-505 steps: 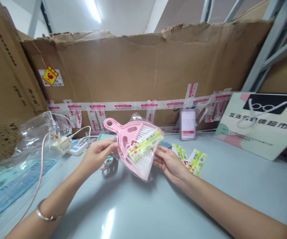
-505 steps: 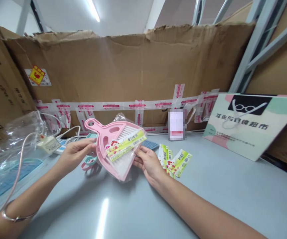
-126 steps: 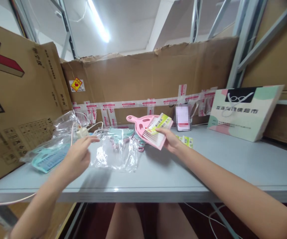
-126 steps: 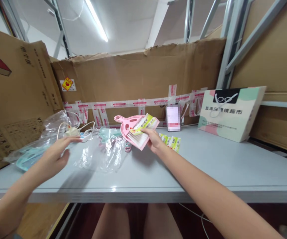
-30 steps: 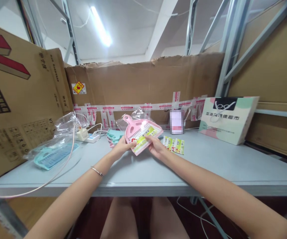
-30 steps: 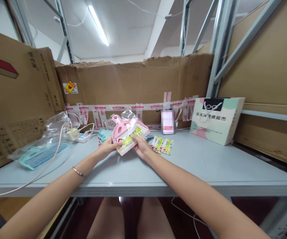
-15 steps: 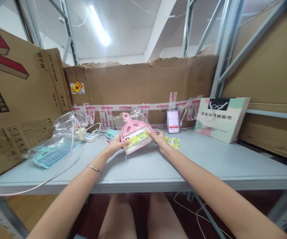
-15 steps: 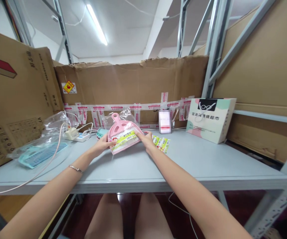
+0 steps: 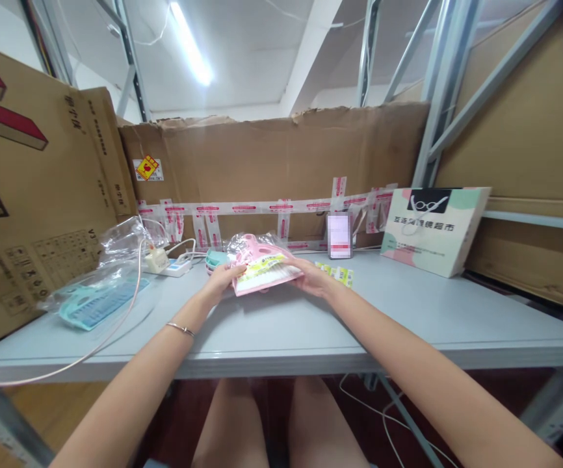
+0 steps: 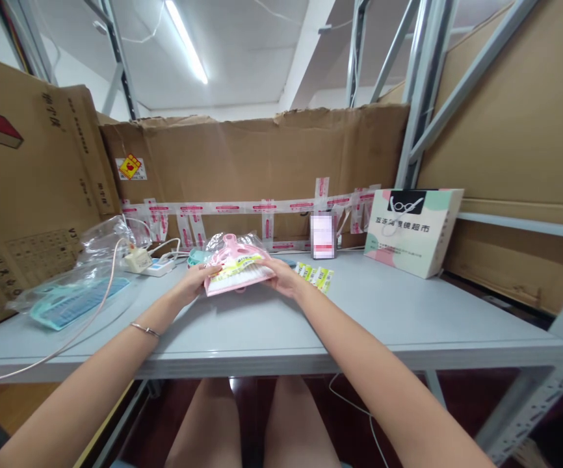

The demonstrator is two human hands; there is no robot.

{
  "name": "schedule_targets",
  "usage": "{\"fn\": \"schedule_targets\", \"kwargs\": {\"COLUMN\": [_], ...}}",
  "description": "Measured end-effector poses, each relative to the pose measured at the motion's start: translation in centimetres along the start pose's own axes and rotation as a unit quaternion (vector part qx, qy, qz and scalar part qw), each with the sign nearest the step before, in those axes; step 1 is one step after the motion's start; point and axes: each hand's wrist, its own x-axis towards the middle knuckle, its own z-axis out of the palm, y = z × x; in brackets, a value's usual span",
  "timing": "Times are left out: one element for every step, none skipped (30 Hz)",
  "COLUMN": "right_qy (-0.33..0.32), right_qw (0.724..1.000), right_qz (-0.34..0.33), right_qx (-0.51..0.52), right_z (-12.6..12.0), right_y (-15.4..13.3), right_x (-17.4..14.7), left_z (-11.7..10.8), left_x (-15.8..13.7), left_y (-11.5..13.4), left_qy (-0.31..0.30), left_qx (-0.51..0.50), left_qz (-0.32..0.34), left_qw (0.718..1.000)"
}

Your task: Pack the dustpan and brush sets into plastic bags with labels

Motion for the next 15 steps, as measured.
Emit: {"fn": "schedule_targets", "kwargs": {"right_qy": [-0.024,-0.043,-0.054,-0.057,-0.052,-0.042,-0.028,-0.013,0.003,0.017,0.031,0.043,0.052,0.061,0.067], "right_qw": [1.0,0.999,0.998,0.998,0.998,0.999,0.999,0.999,0.999,0.999,0.998,0.998,0.997,0.997,0.996], "right_qz": [0.007,0.011,0.015,0.018,0.021,0.025,0.029,0.034,0.038,0.043,0.047,0.05,0.054,0.056,0.058], "right_qx": [0.004,0.007,0.009,0.01,0.009,0.007,0.005,0.003,0.001,-0.001,-0.002,-0.004,-0.006,-0.007,-0.009], "right_z": [0.1,0.1,0.1,0.1,0.0,-0.1,-0.2,-0.4,-0.5,-0.7,-0.8,-1.0,-1.1,-1.2,-1.3], "right_y": [-0.4,-0.7,-1.0,-1.1,-1.0,-0.9,-0.6,-0.3,0.0,0.3,0.6,0.8,1.0,1.1,1.2], "right_x": [-0.4,-0.7,-0.9,-0.9,-0.8,-0.6,-0.3,0.1,0.5,0.9,1.2,1.4,1.6,1.7,1.8], "left_z": [-0.1,-0.2,-0.3,-0.3,-0.4,-0.4,-0.3,-0.3,-0.2,-0.1,0.0,0.1,0.2,0.3,0.4], "left_x": [0.1,0.2,0.3,0.3,0.3,0.3,0.2,0.1,-0.1,-0.3,-0.5,-0.6,-0.8,-0.9,-1.0], "left_y": [0.1,0.1,0.2,0.2,0.2,0.3,0.3,0.4,0.5,0.6,0.7,0.8,1.0,1.1,1.2], "left_qy": [0.01,0.017,0.022,0.027,0.03,0.031,0.029,0.023,0.011,-0.007,-0.028,-0.049,-0.063,-0.075,-0.085], "left_qx": [0.002,0.003,0.005,0.005,0.004,0.001,-0.003,-0.011,-0.019,-0.029,-0.038,-0.046,-0.053,-0.058,-0.062], "left_qz": [-0.014,-0.026,-0.035,-0.042,-0.046,-0.048,-0.047,-0.045,-0.042,-0.037,-0.031,-0.025,-0.019,-0.014,-0.008], "left_qw": [1.0,1.0,0.999,0.999,0.998,0.998,0.998,0.999,0.999,0.999,0.998,0.997,0.996,0.995,0.994]}}
